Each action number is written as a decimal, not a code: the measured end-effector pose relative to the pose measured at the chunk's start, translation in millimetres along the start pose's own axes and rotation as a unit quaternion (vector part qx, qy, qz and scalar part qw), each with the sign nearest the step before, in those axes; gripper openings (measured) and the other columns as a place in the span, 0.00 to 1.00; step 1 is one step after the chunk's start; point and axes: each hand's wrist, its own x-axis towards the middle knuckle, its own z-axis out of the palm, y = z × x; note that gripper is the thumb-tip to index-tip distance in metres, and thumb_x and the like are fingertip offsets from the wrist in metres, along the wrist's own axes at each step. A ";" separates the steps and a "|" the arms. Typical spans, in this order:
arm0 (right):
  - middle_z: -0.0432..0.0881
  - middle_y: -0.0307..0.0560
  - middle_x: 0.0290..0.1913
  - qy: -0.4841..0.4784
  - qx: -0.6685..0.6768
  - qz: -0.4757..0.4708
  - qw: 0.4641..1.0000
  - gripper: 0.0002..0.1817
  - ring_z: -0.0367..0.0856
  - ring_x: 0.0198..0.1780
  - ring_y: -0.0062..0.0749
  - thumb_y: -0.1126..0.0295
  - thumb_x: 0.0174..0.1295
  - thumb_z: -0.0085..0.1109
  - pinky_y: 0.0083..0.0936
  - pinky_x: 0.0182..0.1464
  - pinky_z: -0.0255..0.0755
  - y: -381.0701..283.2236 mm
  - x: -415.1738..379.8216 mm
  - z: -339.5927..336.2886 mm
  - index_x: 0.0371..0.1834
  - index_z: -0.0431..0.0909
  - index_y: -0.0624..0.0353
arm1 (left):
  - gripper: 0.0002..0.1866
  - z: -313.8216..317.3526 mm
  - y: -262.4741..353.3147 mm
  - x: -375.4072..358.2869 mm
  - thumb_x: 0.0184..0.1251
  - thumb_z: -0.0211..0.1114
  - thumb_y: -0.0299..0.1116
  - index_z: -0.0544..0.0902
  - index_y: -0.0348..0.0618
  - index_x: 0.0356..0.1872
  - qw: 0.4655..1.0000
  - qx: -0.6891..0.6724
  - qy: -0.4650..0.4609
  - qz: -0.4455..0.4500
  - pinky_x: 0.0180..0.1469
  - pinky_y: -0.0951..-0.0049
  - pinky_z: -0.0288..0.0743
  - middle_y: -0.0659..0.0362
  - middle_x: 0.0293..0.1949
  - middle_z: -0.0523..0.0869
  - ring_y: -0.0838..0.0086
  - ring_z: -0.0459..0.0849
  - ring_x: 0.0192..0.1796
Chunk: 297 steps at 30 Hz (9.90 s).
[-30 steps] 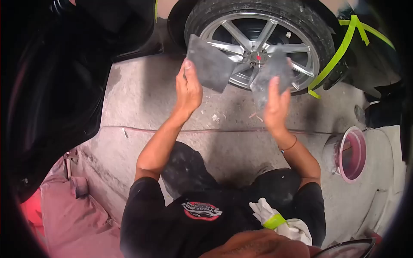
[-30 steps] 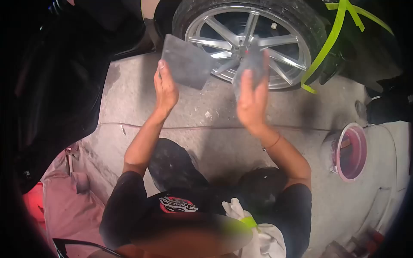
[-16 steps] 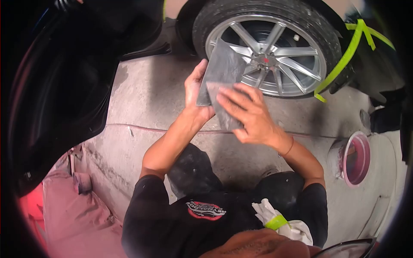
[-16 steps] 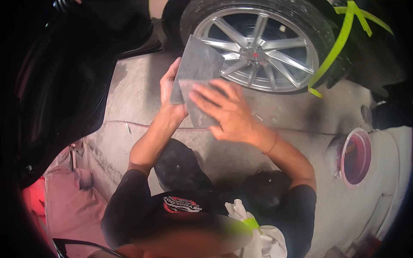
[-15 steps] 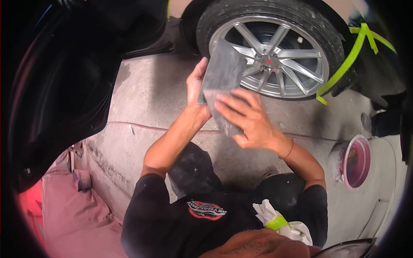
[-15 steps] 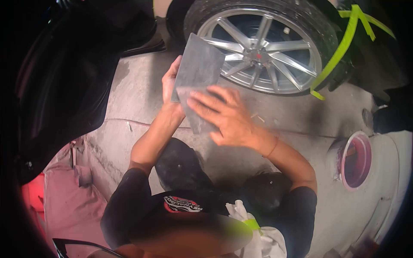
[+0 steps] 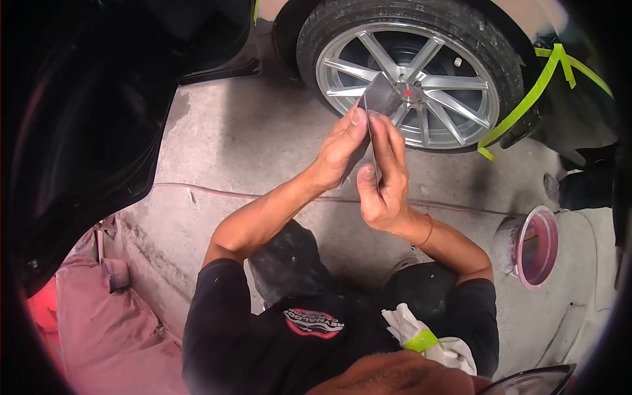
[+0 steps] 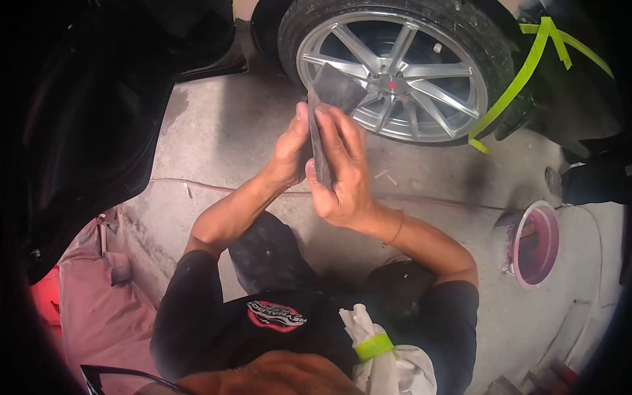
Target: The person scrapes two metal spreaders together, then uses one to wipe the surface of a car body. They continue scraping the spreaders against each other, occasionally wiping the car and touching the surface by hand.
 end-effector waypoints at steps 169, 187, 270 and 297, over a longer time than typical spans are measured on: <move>0.79 0.51 0.59 0.166 0.484 0.279 0.813 0.23 0.81 0.56 0.39 0.59 0.76 0.46 0.34 0.61 0.74 50.5 120.1 -83.2 0.63 0.71 0.68 | 0.31 -51.4 51.6 10.1 0.71 0.58 0.60 0.87 0.36 0.30 0.840 0.403 0.358 0.060 0.26 0.75 0.64 0.64 0.12 0.70 0.80 0.70 0.20; 0.80 0.50 0.55 0.255 0.164 0.135 0.943 0.20 0.78 0.57 0.32 0.71 0.69 0.57 0.27 0.63 0.69 67.5 128.3 -94.2 0.61 0.72 0.68 | 0.15 -67.2 59.8 9.7 0.71 0.65 0.36 0.81 0.32 0.47 0.961 0.073 0.252 0.087 0.33 0.82 0.77 0.61 0.31 0.87 0.81 0.83 0.29; 0.82 0.48 0.52 -0.003 0.236 0.113 0.965 0.25 0.79 0.53 0.29 0.72 0.61 0.68 0.27 0.59 0.71 23.5 98.2 -26.2 0.59 0.71 0.67 | 0.29 -37.6 43.8 17.0 0.79 0.48 0.49 0.73 0.31 0.64 0.941 -0.328 0.080 0.004 0.59 0.63 0.77 0.50 0.57 0.82 0.65 0.83 0.57; 0.86 0.46 0.46 -0.064 0.185 0.161 0.967 0.18 0.83 0.46 0.25 0.77 0.60 0.66 0.22 0.50 0.76 19.4 84.1 -7.2 0.53 0.77 0.67 | 0.30 -49.2 4.2 5.9 0.75 0.48 0.54 0.68 0.45 0.69 0.853 -0.517 -0.036 -0.061 0.66 0.49 0.70 0.51 0.65 0.74 0.57 0.76 0.64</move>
